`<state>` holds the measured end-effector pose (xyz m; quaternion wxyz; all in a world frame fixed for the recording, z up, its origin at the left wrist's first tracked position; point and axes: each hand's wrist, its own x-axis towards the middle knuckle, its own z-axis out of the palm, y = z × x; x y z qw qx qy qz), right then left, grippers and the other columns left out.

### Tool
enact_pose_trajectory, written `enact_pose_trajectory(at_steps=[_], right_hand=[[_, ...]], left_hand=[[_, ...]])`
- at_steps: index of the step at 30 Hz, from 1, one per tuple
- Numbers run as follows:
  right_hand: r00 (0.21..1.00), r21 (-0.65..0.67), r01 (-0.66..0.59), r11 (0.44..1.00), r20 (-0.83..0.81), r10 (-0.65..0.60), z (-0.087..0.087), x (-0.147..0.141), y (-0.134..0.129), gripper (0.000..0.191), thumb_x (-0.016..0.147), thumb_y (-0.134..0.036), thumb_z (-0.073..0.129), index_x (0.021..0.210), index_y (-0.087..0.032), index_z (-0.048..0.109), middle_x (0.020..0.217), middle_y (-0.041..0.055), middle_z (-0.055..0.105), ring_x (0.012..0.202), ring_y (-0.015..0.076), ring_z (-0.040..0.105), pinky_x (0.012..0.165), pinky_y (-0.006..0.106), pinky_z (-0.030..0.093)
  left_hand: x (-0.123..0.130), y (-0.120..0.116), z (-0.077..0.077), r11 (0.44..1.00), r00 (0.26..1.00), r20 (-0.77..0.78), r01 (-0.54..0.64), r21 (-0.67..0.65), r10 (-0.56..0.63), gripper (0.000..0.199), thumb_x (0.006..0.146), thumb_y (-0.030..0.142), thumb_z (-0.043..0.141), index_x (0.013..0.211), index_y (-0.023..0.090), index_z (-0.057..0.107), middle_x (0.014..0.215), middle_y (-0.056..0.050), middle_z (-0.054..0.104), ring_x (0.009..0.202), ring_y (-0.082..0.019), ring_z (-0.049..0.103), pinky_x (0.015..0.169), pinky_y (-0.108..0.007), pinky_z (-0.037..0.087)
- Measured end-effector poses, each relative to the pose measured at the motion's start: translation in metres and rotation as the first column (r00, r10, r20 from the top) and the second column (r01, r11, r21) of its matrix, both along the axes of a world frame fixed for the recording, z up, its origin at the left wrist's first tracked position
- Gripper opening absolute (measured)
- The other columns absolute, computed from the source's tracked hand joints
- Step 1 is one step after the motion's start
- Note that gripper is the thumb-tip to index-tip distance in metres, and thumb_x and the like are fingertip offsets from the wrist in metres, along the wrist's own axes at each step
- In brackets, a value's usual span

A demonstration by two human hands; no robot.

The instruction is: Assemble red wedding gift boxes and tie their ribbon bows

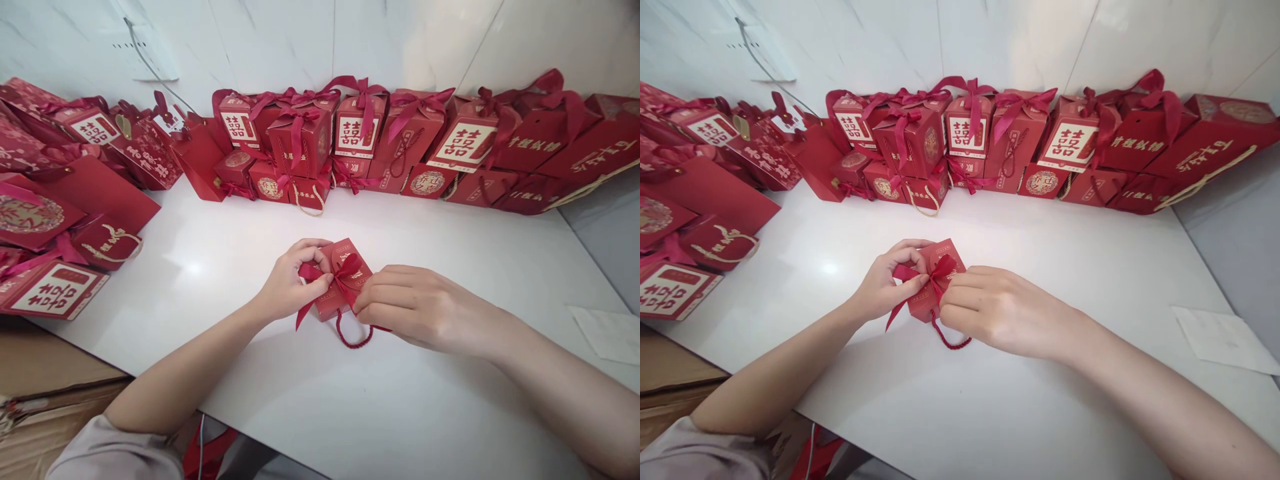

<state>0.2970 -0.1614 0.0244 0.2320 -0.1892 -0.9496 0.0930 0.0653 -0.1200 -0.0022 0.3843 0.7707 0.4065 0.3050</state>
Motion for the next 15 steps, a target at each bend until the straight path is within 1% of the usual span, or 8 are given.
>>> enact_pose_trajectory(at_steps=[3,5,8,9,10,11,12,15], right_hand=[[0.999,-0.031,-0.028,0.999,0.015,0.029,0.002,-0.006,-0.004,0.029,0.099,-0.005,0.040,0.085,-0.019,0.062,0.087,0.0073,0.070,0.080,0.0202,0.063,0.066,0.034,0.047],[0.997,-0.105,-0.077,0.991,-0.015,0.076,0.002,-0.009,-0.007,0.028,0.098,-0.005,0.040,0.087,-0.018,0.062,0.086,0.0075,0.070,0.081,0.0199,0.064,0.067,0.032,0.049],[0.978,-0.280,-0.197,0.939,-0.115,0.171,0.004,-0.009,-0.009,0.014,0.098,-0.015,0.050,0.094,-0.020,0.063,0.083,0.0056,0.069,0.079,0.0180,0.065,0.068,0.030,0.051],[0.968,-0.331,-0.234,0.914,-0.165,0.188,0.004,-0.008,-0.008,0.008,0.096,-0.020,0.056,0.096,-0.020,0.063,0.083,0.0050,0.069,0.078,0.0176,0.065,0.070,0.029,0.052],[0.959,-0.365,-0.253,0.896,-0.216,0.183,0.005,-0.006,-0.007,0.006,0.094,-0.024,0.060,0.098,-0.021,0.063,0.084,0.0048,0.070,0.078,0.0176,0.065,0.072,0.030,0.052],[0.953,-0.378,-0.247,0.892,-0.260,0.154,0.006,-0.003,-0.004,0.008,0.092,-0.025,0.063,0.100,-0.022,0.064,0.086,0.0051,0.070,0.081,0.0180,0.065,0.076,0.031,0.053],[0.952,-0.378,-0.211,0.902,-0.290,0.101,0.006,-0.001,-0.001,0.010,0.092,-0.024,0.063,0.101,-0.023,0.064,0.091,0.0058,0.070,0.086,0.0189,0.065,0.080,0.033,0.052],[0.952,-0.357,-0.022,0.934,-0.292,-0.089,0.003,0.006,0.011,0.013,0.091,-0.019,0.061,0.103,-0.025,0.064,0.115,0.0088,0.064,0.111,0.0240,0.059,0.095,0.041,0.048]], left_hand=[[0.002,-0.003,-0.001,1.000,0.998,0.058,-0.015,-0.013,0.015,0.011,0.088,0.025,0.057,0.079,0.018,0.056,0.121,-0.009,0.059,0.120,-0.023,0.055,0.105,-0.041,0.040],[0.003,-0.005,-0.001,0.999,0.998,0.058,-0.040,-0.002,0.040,0.018,0.087,0.030,0.062,0.077,0.018,0.054,0.117,-0.009,0.060,0.121,-0.023,0.054,0.105,-0.041,0.040],[0.004,-0.006,0.000,1.000,0.999,0.030,-0.023,0.016,0.023,0.025,0.081,0.033,0.070,0.075,0.019,0.050,0.116,-0.009,0.060,0.122,-0.025,0.053,0.104,-0.041,0.041],[0.003,-0.006,0.001,1.000,1.000,0.025,-0.002,0.010,0.002,0.026,0.080,0.033,0.071,0.076,0.019,0.051,0.118,-0.009,0.059,0.122,-0.025,0.053,0.104,-0.042,0.041],[0.003,-0.006,0.002,1.000,1.000,0.021,0.022,0.001,-0.022,0.025,0.079,0.034,0.072,0.077,0.019,0.052,0.121,-0.009,0.058,0.122,-0.025,0.053,0.104,-0.043,0.041],[0.003,-0.006,0.002,0.999,0.999,0.020,0.043,-0.006,-0.043,0.025,0.078,0.034,0.073,0.080,0.019,0.053,0.122,-0.010,0.058,0.123,-0.026,0.052,0.105,-0.044,0.041],[0.003,-0.005,0.003,0.998,0.998,0.022,0.060,-0.010,-0.060,0.024,0.077,0.034,0.074,0.082,0.019,0.055,0.122,-0.010,0.057,0.124,-0.026,0.051,0.106,-0.045,0.040],[0.002,-0.005,0.003,0.995,0.995,0.034,0.092,-0.024,-0.092,0.020,0.077,0.032,0.074,0.084,0.020,0.059,0.122,-0.010,0.057,0.130,-0.027,0.046,0.108,-0.045,0.040]])
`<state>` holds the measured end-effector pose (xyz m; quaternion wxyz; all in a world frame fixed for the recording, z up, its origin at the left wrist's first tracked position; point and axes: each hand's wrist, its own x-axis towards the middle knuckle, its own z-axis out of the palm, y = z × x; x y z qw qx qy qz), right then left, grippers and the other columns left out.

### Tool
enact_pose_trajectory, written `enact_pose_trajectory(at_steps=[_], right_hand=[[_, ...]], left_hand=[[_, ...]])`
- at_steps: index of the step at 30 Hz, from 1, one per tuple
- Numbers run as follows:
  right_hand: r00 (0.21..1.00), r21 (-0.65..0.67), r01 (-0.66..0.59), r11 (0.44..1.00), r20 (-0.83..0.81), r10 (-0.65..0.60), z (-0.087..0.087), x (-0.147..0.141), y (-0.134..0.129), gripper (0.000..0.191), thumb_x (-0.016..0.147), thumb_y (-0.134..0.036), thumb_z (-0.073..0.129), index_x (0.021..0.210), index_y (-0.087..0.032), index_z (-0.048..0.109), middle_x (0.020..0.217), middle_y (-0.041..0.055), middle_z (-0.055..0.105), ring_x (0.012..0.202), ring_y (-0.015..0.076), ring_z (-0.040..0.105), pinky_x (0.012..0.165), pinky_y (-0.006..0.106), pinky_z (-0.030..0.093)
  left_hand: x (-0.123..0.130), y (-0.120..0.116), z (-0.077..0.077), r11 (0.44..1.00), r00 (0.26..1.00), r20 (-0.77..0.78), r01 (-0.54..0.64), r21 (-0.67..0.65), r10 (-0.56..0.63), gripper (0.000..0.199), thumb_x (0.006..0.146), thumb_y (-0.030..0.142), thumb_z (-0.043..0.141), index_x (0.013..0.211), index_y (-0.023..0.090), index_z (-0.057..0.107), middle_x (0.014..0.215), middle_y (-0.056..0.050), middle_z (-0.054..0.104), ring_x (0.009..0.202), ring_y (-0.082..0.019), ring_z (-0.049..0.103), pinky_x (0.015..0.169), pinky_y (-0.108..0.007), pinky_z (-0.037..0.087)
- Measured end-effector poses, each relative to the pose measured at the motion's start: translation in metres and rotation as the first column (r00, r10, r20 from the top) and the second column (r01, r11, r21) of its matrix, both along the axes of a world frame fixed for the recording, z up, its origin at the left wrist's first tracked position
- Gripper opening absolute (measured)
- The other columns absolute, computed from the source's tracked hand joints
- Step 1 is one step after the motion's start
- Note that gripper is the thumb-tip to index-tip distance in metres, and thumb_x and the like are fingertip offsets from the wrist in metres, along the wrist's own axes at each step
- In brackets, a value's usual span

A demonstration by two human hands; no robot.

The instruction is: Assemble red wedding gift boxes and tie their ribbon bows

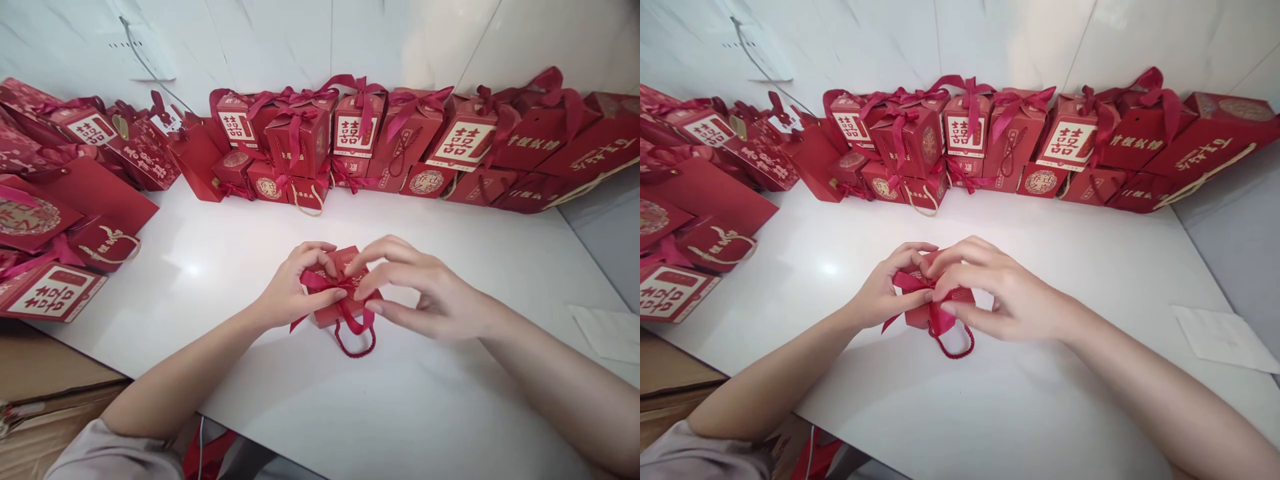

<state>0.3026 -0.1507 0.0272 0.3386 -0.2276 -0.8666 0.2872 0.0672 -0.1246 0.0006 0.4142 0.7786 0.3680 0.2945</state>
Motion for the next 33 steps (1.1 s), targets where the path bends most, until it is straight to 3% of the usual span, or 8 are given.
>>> enact_pose_trajectory(at_steps=[3,8,15,22,27,30,33], right_hand=[[0.995,-0.046,0.083,0.995,0.059,-0.081,-0.009,0.002,0.011,0.011,0.090,-0.023,0.064,0.100,-0.025,0.063,0.129,0.0097,0.056,0.126,0.0270,0.048,0.103,0.044,0.043],[0.996,-0.198,0.081,0.977,0.059,-0.071,-0.022,0.001,0.018,0.006,0.090,-0.029,0.066,0.090,-0.024,0.062,0.130,0.0077,0.055,0.128,0.0258,0.046,0.107,0.045,0.039],[0.980,-0.478,0.065,0.876,-0.137,-0.147,-0.030,-0.007,0.014,0.023,0.092,-0.035,0.063,0.075,-0.022,0.055,0.133,0.0049,0.052,0.126,0.0234,0.049,0.109,0.044,0.035],[0.938,-0.544,0.160,0.824,-0.175,-0.298,-0.046,-0.015,0.021,0.023,0.089,-0.035,0.067,0.072,-0.020,0.061,0.118,0.0055,0.058,0.117,0.0229,0.055,0.105,0.041,0.035],[0.933,-0.644,0.058,0.763,-0.237,-0.271,-0.049,-0.013,0.023,0.023,0.089,-0.036,0.067,0.073,-0.020,0.062,0.122,0.0062,0.058,0.118,0.0233,0.055,0.104,0.040,0.037],[0.927,-0.705,-0.004,0.709,-0.268,-0.261,-0.051,-0.012,0.024,0.024,0.089,-0.036,0.067,0.073,-0.020,0.062,0.127,0.0067,0.057,0.118,0.0237,0.055,0.103,0.041,0.038],[0.921,-0.717,-0.061,0.694,-0.309,-0.238,-0.054,-0.012,0.026,0.025,0.090,-0.036,0.066,0.072,-0.020,0.062,0.130,0.0066,0.056,0.118,0.0239,0.056,0.104,0.042,0.038]], left_hand=[[-0.001,0.000,-0.002,1.000,1.000,0.011,0.024,-0.017,-0.024,0.016,0.078,0.028,0.073,0.083,0.020,0.061,0.125,-0.010,0.055,0.132,-0.026,0.045,0.109,-0.043,0.040],[-0.002,0.001,-0.005,1.000,1.000,0.003,0.014,-0.006,-0.014,0.016,0.078,0.030,0.073,0.085,0.020,0.062,0.124,-0.009,0.052,0.132,-0.025,0.044,0.109,-0.043,0.041],[-0.001,-0.003,-0.001,0.999,0.995,-0.088,-0.041,0.031,0.044,0.013,0.079,0.031,0.072,0.085,0.022,0.065,0.129,-0.007,0.051,0.133,-0.026,0.043,0.111,-0.044,0.038],[-0.001,-0.002,0.004,1.000,0.988,-0.156,-0.017,0.011,0.019,0.008,0.082,0.029,0.067,0.083,0.021,0.066,0.135,-0.007,0.050,0.133,-0.025,0.044,0.110,-0.042,0.038],[-0.009,0.006,0.009,0.996,0.993,-0.096,0.074,0.041,-0.070,0.023,0.078,0.032,0.073,0.086,0.020,0.055,0.131,-0.008,0.053,0.133,-0.024,0.043,0.108,-0.039,0.039],[-0.013,0.011,0.013,0.992,0.991,-0.099,0.099,0.073,-0.091,0.034,0.073,0.036,0.079,0.078,0.019,0.050,0.129,-0.009,0.053,0.133,-0.024,0.043,0.110,-0.039,0.037],[-0.016,0.013,0.015,0.993,0.985,-0.139,0.111,0.043,-0.104,0.040,0.071,0.039,0.079,0.068,0.018,0.045,0.127,-0.009,0.054,0.130,-0.025,0.045,0.107,-0.038,0.039]])
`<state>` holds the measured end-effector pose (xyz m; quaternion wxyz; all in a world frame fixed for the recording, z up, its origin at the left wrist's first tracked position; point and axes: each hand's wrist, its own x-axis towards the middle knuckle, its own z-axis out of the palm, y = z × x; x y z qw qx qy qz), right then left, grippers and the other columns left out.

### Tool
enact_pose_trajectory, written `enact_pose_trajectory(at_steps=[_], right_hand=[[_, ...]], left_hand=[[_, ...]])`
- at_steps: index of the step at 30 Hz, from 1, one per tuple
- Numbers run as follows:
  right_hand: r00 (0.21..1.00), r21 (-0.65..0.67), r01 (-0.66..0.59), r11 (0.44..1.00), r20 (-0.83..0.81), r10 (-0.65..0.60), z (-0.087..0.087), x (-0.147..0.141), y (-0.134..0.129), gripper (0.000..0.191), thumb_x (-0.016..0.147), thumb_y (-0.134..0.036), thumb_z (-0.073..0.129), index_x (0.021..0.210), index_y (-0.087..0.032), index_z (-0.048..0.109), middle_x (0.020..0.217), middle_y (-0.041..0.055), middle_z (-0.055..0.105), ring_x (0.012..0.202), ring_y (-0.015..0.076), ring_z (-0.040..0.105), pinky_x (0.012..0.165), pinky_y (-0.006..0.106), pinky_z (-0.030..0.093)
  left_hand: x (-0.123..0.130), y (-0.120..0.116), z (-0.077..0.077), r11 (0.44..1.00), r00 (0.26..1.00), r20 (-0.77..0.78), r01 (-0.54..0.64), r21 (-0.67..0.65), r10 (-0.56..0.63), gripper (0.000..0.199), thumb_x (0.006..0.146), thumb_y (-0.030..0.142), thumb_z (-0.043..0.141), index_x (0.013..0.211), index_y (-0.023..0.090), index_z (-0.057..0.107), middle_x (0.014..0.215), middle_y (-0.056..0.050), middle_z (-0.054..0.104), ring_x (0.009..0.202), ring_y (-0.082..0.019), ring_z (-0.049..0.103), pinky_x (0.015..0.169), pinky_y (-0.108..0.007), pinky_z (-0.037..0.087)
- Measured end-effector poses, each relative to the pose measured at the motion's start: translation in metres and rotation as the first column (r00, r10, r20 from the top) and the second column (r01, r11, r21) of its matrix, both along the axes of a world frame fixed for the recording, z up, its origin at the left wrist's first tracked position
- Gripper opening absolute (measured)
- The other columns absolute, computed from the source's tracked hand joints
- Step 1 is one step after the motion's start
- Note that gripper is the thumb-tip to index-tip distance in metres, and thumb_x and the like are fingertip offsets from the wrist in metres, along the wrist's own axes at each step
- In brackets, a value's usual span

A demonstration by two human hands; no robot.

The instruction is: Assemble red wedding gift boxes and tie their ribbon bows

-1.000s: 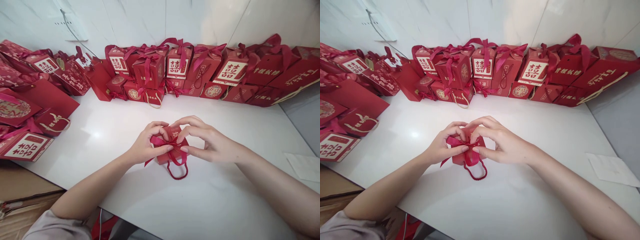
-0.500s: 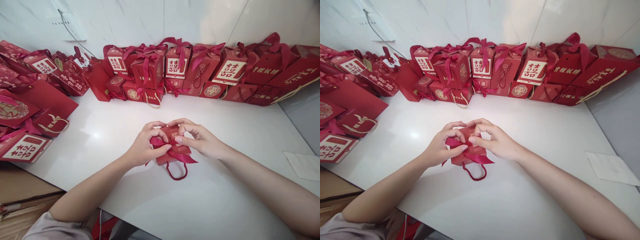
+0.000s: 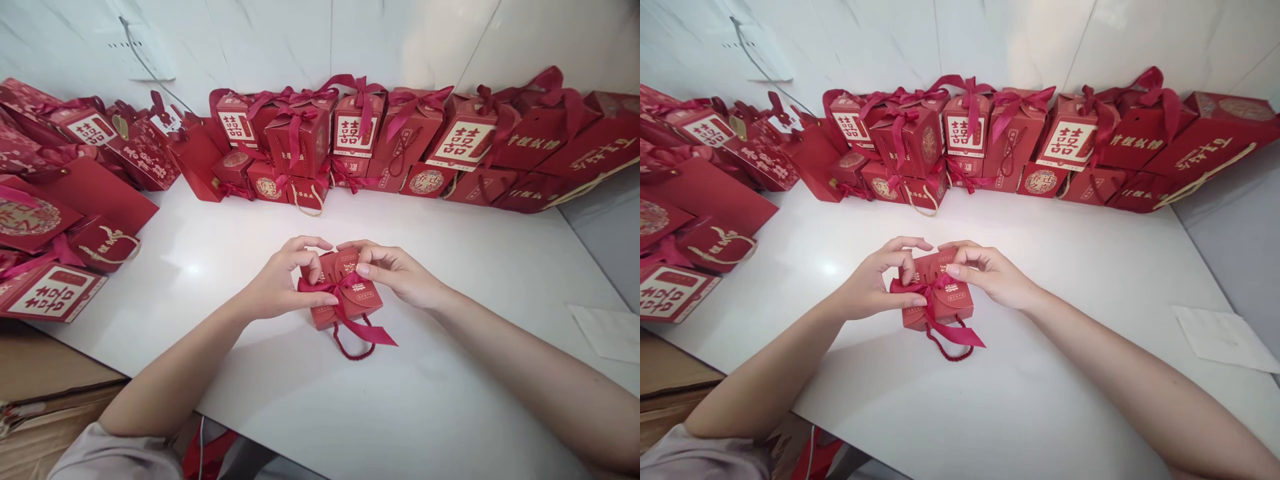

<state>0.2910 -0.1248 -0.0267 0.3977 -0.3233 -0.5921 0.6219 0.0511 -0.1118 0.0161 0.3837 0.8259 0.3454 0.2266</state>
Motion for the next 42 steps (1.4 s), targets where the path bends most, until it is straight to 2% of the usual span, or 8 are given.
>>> enact_pose_trajectory(at_steps=[7,17,21,23,27,33,38,42], right_hand=[[0.988,0.116,-0.145,0.983,0.062,0.138,0.001,0.003,-0.001,0.012,0.088,-0.033,0.070,0.083,-0.022,0.071,0.143,0.0055,0.046,0.132,0.0248,0.045,0.111,0.042,0.031],[0.992,0.069,-0.123,0.990,0.043,0.121,0.005,0.003,-0.004,0.029,0.094,-0.039,0.062,0.072,-0.020,0.065,0.142,0.0055,0.048,0.129,0.0260,0.048,0.109,0.044,0.035],[0.994,0.083,-0.093,0.992,0.063,0.088,0.010,0.005,-0.006,0.026,0.093,-0.037,0.063,0.072,-0.021,0.065,0.147,0.0043,0.043,0.129,0.0265,0.048,0.110,0.044,0.034],[0.995,0.081,-0.086,0.993,0.065,0.081,0.012,0.005,-0.006,0.027,0.093,-0.037,0.063,0.072,-0.021,0.065,0.149,0.0037,0.041,0.129,0.0272,0.048,0.109,0.045,0.035],[0.992,0.075,-0.103,0.992,0.084,0.096,0.013,0.006,-0.005,0.030,0.093,-0.039,0.062,0.070,-0.020,0.063,0.148,0.0045,0.042,0.131,0.0278,0.047,0.111,0.045,0.032],[0.987,0.075,-0.134,0.988,0.096,0.126,0.011,0.005,-0.005,0.027,0.093,-0.036,0.062,0.073,-0.019,0.062,0.144,0.0066,0.044,0.134,0.0264,0.043,0.110,0.042,0.034],[0.983,0.058,-0.162,0.985,0.094,0.156,0.013,0.005,-0.004,0.027,0.093,-0.035,0.062,0.071,-0.019,0.061,0.141,0.0059,0.045,0.134,0.0260,0.043,0.107,0.041,0.038],[0.981,0.038,-0.177,0.984,0.093,0.173,0.014,0.005,-0.003,0.029,0.092,-0.037,0.063,0.071,-0.019,0.061,0.139,0.0067,0.046,0.131,0.0268,0.045,0.106,0.042,0.039]], left_hand=[[-0.003,0.000,0.004,0.999,1.000,-0.012,0.014,-0.047,-0.015,0.042,0.069,0.039,0.081,0.066,0.017,0.045,0.126,-0.008,0.055,0.124,-0.024,0.049,0.106,-0.039,0.039],[-0.013,0.012,0.004,0.971,0.993,0.109,0.067,-0.231,-0.043,0.032,0.085,0.036,0.066,0.061,0.016,0.061,0.130,-0.005,0.056,0.124,-0.025,0.053,0.111,-0.044,0.036],[-0.013,0.013,0.001,0.949,0.975,0.220,0.110,-0.294,-0.045,0.032,0.091,0.038,0.058,0.067,0.020,0.071,0.138,-0.004,0.054,0.136,-0.027,0.042,0.110,-0.042,0.038],[-0.013,0.013,0.000,0.966,0.981,0.188,0.090,-0.243,-0.044,0.029,0.090,0.038,0.060,0.070,0.021,0.074,0.145,-0.002,0.049,0.141,-0.027,0.036,0.114,-0.043,0.033],[-0.011,0.012,0.000,0.974,0.996,0.082,-0.005,-0.227,0.024,0.027,0.084,0.037,0.068,0.063,0.018,0.069,0.147,-0.002,0.046,0.136,-0.030,0.042,0.116,-0.048,0.028],[-0.007,0.014,-0.009,0.861,0.975,0.175,-0.032,-0.508,0.139,0.025,0.080,0.038,0.072,0.066,0.018,0.067,0.143,-0.003,0.051,0.131,-0.031,0.048,0.111,-0.050,0.036],[-0.010,0.020,-0.013,0.861,0.972,0.209,0.013,-0.508,0.109,0.023,0.086,0.039,0.065,0.075,0.024,0.077,0.139,-0.005,0.055,0.136,-0.029,0.043,0.113,-0.048,0.034],[-0.009,0.019,-0.007,0.870,0.986,0.154,0.022,-0.492,0.062,0.031,0.082,0.040,0.069,0.061,0.017,0.066,0.140,-0.006,0.054,0.126,-0.030,0.053,0.106,-0.048,0.042]])
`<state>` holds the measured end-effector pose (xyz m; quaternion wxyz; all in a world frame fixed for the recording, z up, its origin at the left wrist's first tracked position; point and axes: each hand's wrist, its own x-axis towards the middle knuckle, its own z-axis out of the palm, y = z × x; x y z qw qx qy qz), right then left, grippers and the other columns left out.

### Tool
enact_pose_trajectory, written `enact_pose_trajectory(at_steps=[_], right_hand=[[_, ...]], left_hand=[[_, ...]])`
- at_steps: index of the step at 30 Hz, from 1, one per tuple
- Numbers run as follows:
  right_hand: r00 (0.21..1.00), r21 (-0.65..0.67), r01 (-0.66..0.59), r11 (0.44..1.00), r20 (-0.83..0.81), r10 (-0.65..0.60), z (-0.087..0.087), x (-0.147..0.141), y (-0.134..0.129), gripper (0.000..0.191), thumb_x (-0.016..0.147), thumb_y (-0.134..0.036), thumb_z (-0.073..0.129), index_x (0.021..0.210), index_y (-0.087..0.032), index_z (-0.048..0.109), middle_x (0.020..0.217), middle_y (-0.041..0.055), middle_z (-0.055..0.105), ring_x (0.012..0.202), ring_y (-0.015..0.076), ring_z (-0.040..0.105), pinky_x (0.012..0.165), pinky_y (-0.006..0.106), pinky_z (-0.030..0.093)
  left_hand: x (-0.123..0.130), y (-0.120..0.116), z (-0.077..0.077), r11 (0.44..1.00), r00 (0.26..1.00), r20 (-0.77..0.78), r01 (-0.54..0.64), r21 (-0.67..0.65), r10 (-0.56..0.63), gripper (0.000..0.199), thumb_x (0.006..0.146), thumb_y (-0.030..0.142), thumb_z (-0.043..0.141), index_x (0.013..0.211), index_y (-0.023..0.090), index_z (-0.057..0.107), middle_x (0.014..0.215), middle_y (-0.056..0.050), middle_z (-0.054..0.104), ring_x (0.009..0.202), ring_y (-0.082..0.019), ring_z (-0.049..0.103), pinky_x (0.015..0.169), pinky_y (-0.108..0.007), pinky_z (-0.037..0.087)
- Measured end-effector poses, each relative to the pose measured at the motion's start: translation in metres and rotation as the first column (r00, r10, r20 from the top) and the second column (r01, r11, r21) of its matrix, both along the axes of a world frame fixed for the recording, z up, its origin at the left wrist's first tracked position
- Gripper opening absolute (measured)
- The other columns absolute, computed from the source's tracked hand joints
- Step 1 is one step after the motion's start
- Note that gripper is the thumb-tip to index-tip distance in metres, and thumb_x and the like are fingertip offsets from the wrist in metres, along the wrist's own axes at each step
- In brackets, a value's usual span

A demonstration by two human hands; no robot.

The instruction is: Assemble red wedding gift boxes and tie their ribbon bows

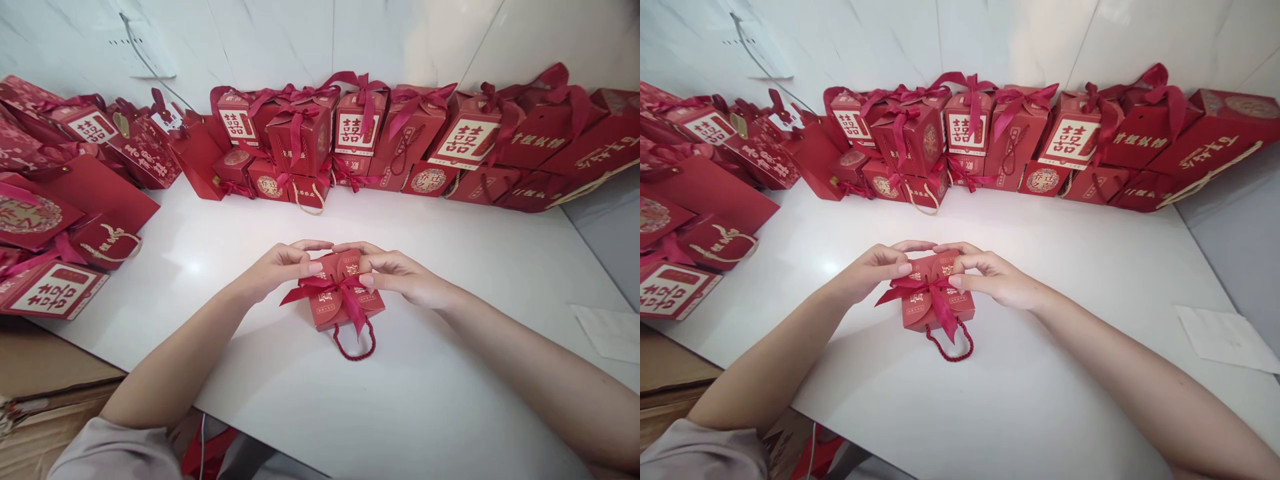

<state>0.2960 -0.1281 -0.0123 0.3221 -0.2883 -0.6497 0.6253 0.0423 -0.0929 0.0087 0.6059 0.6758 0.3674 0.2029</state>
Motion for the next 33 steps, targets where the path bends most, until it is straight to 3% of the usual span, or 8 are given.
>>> enact_pose_trajectory(at_steps=[5,12,14,16,18,20,28,33], right_hand=[[1.000,0.009,0.005,1.000,-0.004,-0.005,0.000,-0.001,-0.002,0.030,0.095,-0.037,0.059,0.071,-0.019,0.059,0.137,0.0066,0.045,0.127,0.0256,0.048,0.104,0.042,0.041],[0.999,0.072,0.013,0.997,0.050,-0.017,0.003,-0.001,-0.005,0.026,0.095,-0.031,0.059,0.072,-0.019,0.059,0.137,0.0051,0.045,0.121,0.0231,0.052,0.106,0.042,0.038],[0.998,0.096,0.021,0.995,0.059,-0.027,0.004,-0.002,-0.006,0.026,0.095,-0.030,0.058,0.072,-0.020,0.059,0.139,0.0046,0.045,0.123,0.0231,0.051,0.107,0.042,0.038],[0.997,0.120,0.029,0.992,0.072,-0.037,0.005,-0.003,-0.006,0.026,0.095,-0.031,0.059,0.071,-0.020,0.059,0.139,0.0044,0.045,0.124,0.0235,0.050,0.107,0.042,0.037],[0.995,0.132,0.031,0.991,0.086,-0.042,0.005,-0.003,-0.007,0.027,0.095,-0.032,0.059,0.071,-0.020,0.059,0.139,0.0046,0.045,0.124,0.0237,0.050,0.107,0.043,0.038],[0.995,0.131,0.035,0.991,0.091,-0.047,0.005,-0.004,-0.007,0.028,0.095,-0.033,0.059,0.070,-0.020,0.059,0.139,0.0046,0.046,0.122,0.0236,0.051,0.106,0.042,0.039],[0.999,0.035,0.051,0.998,0.011,-0.051,-0.002,-0.005,-0.004,0.030,0.094,-0.034,0.059,0.068,-0.019,0.059,0.135,0.0053,0.049,0.116,0.0235,0.055,0.099,0.040,0.044],[0.999,0.033,0.049,0.998,0.003,-0.050,-0.001,-0.004,-0.004,0.031,0.094,-0.034,0.060,0.067,-0.019,0.057,0.134,0.0056,0.051,0.116,0.0233,0.056,0.099,0.039,0.045]], left_hand=[[0.005,-0.009,0.004,0.983,0.995,-0.094,-0.012,0.181,0.029,0.045,0.079,0.039,0.070,0.053,0.015,0.043,0.138,-0.006,0.054,0.124,-0.027,0.054,0.107,-0.047,0.040],[0.007,-0.017,0.004,0.920,0.987,-0.159,0.034,0.392,0.031,0.043,0.082,0.038,0.067,0.054,0.015,0.044,0.136,-0.003,0.055,0.123,-0.024,0.053,0.111,-0.043,0.035],[0.010,-0.021,0.004,0.907,0.980,-0.173,-0.014,0.421,0.095,0.044,0.084,0.041,0.064,0.053,0.015,0.047,0.133,-0.004,0.057,0.121,-0.025,0.053,0.109,-0.044,0.036],[0.015,-0.027,0.002,0.868,0.952,-0.199,-0.112,0.483,0.234,0.048,0.083,0.048,0.064,0.051,0.016,0.050,0.127,-0.005,0.061,0.119,-0.026,0.054,0.108,-0.049,0.035],[0.020,-0.033,0.001,0.799,0.909,-0.223,-0.167,0.578,0.352,0.049,0.077,0.053,0.069,0.051,0.016,0.052,0.123,-0.006,0.063,0.117,-0.028,0.054,0.112,-0.055,0.027],[0.023,-0.036,0.002,0.765,0.894,-0.250,-0.143,0.628,0.371,0.047,0.070,0.055,0.075,0.052,0.017,0.054,0.121,-0.006,0.063,0.116,-0.029,0.054,0.115,-0.058,0.017],[0.020,-0.033,0.008,0.849,0.924,-0.304,-0.039,0.526,0.231,0.036,0.069,0.051,0.077,0.059,0.019,0.063,0.122,-0.007,0.062,0.118,-0.029,0.052,0.111,-0.057,0.029],[0.015,-0.028,0.009,0.893,0.958,-0.245,-0.024,0.449,0.149,0.040,0.071,0.047,0.077,0.059,0.017,0.055,0.126,-0.008,0.058,0.120,-0.028,0.054,0.106,-0.047,0.040]])
